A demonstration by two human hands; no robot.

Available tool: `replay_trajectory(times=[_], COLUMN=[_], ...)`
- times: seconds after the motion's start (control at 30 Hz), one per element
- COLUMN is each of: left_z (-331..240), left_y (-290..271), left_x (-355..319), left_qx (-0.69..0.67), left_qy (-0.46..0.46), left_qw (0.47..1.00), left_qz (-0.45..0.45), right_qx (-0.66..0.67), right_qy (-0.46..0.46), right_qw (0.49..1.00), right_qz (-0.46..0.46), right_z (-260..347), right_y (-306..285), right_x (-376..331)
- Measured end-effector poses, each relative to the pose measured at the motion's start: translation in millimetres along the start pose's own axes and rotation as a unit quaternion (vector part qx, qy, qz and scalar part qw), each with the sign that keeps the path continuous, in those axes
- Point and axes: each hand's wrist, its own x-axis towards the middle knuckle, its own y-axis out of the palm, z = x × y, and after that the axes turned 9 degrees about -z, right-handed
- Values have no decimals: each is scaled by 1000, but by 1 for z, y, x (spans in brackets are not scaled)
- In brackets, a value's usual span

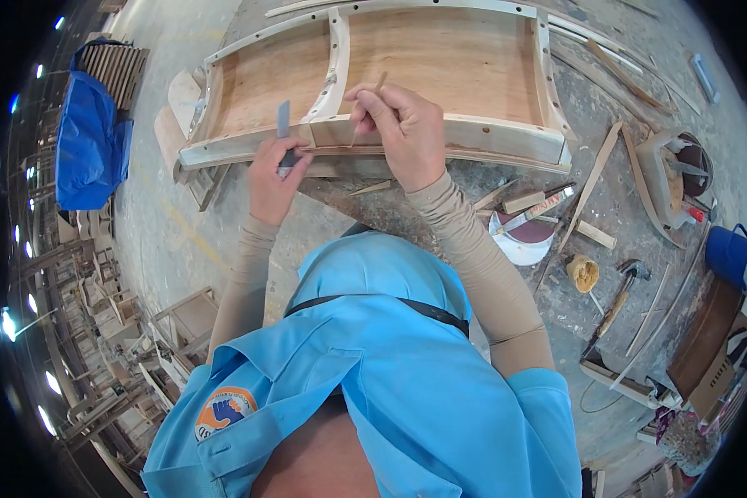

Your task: The person applies glue to a wooden frame and inserts thin wooden strips into the grooves. They use a utility knife to trim the excess length of the strips flush with the frame edges. The person repeats this process for multiple strips along the frame.

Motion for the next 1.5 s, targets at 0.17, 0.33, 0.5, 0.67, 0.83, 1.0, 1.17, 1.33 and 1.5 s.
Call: replay_trajectory(times=[0.17, 0.33, 0.5, 0.67, 0.83, 1.0, 1.17, 1.33, 1.5], left_z=[-5, -1, -2, -13, -14, -21, -20, -5, 27], left_y=[20, 24, 18, 1, -9, -8, -1, -25, -47], left_x=[1, 4, 10, 11, 18, 27, 37, 59, 79], left_qx=[-35, -41, -27, -52, -49, -49, -67, -19, -25], left_qy=[8, 27, 74, 25, 16, 73, 184, 203, 188], left_qw=[999, 999, 997, 998, 992, 978, 963, 949, 946], left_qz=[-16, -8, 25, 6, 112, 188, 186, 242, 262], right_qx=[4, -2, -79, -127, -137, -136, -251, -409, -465], right_qy=[-178, -171, -99, 5, 51, 46, 40, -22, -73], right_qw=[981, 979, 980, 968, 954, 949, 922, 849, 836], right_qz=[-76, -107, -153, -217, -260, -280, -290, -334, -283], right_z=[62, 93, 72, 42, 16, -2, -17, -7, 8], right_y=[-30, -67, -112, -166, -184, -178, -178, -179, -106], right_x=[49, 42, -20, -76, -118, -139, -143, -145, -132])
